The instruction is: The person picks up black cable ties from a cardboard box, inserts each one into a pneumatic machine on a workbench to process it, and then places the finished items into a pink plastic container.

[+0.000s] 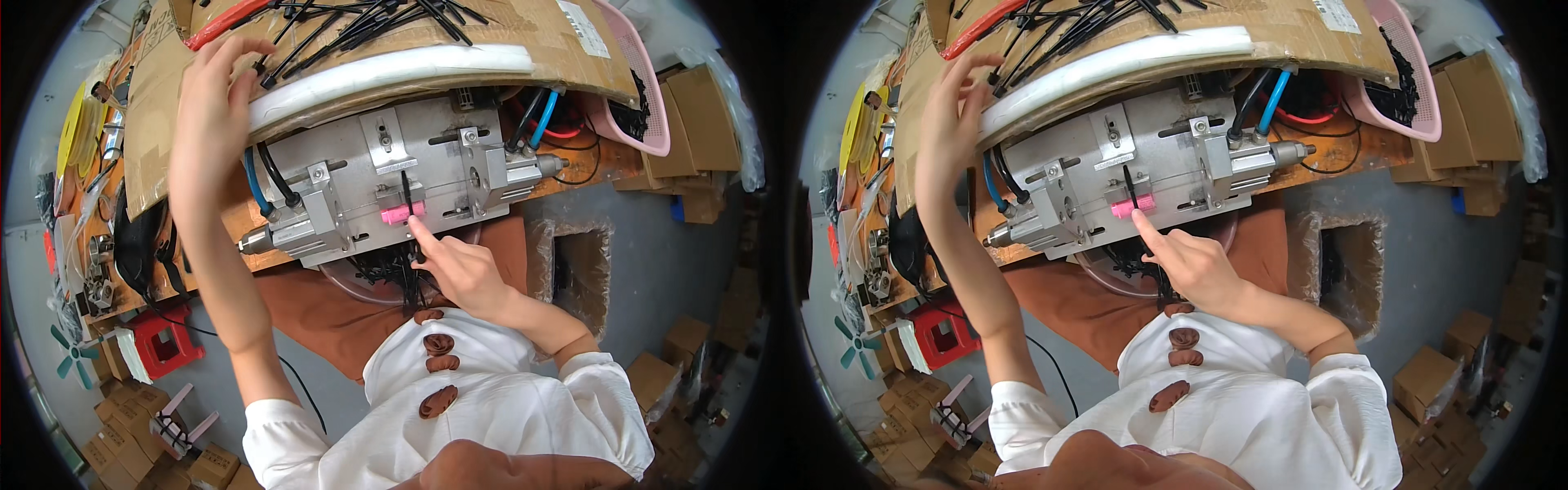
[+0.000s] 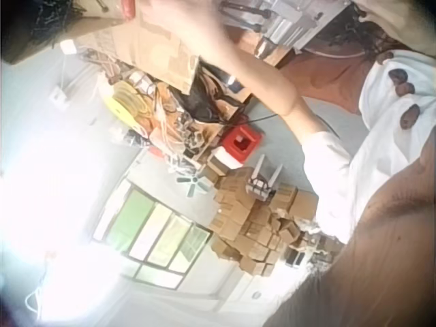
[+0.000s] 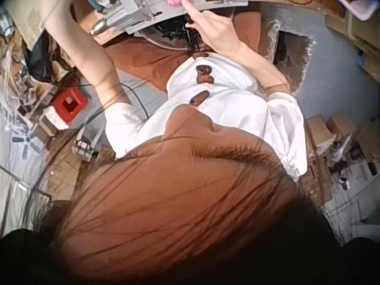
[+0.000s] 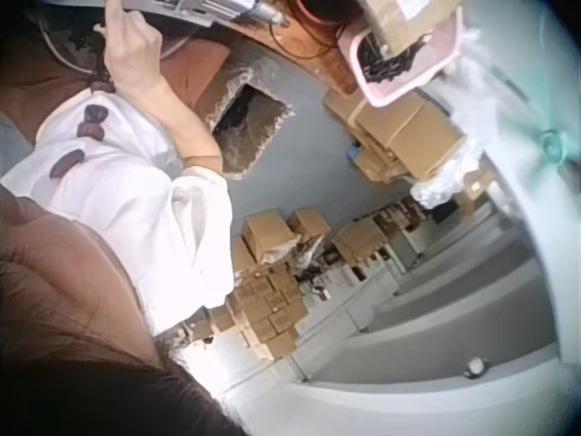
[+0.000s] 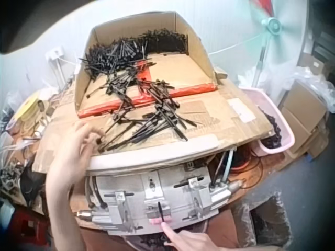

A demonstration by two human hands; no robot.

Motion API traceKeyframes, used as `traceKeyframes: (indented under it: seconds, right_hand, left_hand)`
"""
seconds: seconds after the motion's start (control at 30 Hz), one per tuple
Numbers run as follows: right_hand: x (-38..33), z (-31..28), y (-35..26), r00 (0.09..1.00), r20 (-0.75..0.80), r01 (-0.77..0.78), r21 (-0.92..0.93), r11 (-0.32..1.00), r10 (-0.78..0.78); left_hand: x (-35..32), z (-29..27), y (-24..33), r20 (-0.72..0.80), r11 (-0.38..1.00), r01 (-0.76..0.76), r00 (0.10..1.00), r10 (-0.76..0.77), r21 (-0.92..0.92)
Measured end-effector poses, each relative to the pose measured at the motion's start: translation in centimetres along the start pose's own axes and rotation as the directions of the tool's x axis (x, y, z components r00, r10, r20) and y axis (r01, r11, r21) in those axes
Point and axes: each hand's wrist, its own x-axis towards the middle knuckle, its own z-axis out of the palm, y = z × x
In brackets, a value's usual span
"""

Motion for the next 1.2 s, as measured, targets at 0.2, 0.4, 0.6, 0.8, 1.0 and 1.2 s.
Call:
traceKeyframes:
  seconds: [0.2, 0.4, 0.6, 0.8, 1.0, 1.2]
  right_hand:
    - [0.8, 0.7, 0.3, 1.0, -0.009, -0.013, -0.037, 0.999, 0.013]
    - [1.6, -1.5, -0.5, 0.979, 0.199, -0.011, -0.153, 0.988, 0.042]
    - [14.8, -8.1, 1.2, 0.909, -0.125, 0.281, -0.52, 0.807, -0.397]
    - [26.4, -10.4, 6.5, 0.868, 0.297, 0.496, -0.473, 0.729, -0.398]
    - [25.9, -11.3, 6.2, 0.912, 0.19, 0.406, -0.273, 0.872, -0.364]
    - [23.9, -12.4, 4.8, 0.926, 0.134, 0.378, -0.268, 0.886, -0.354]
  left_hand:
    - [1.6, -0.4, -1.9, 0.193, 0.993, 0.027, 0.981, -0.004, -0.119]
    - [0.1, -1.3, -0.8, 0.14, 0.994, 0.023, 0.99, -0.009, -0.102]
    - [-2.8, -2.8, -0.6, 0.062, 0.982, 0.078, 0.996, -0.069, -0.173]
    - [-4.2, -2.2, -0.7, 0.046, 0.945, 0.164, 0.986, -0.157, -0.284]
    - [-4.5, -1.8, -1.0, 0.007, 0.92, 0.177, 0.982, -0.186, -0.351]
    - [-4.7, -1.4, -1.3, 0.005, 0.918, 0.175, 0.983, -0.185, -0.355]
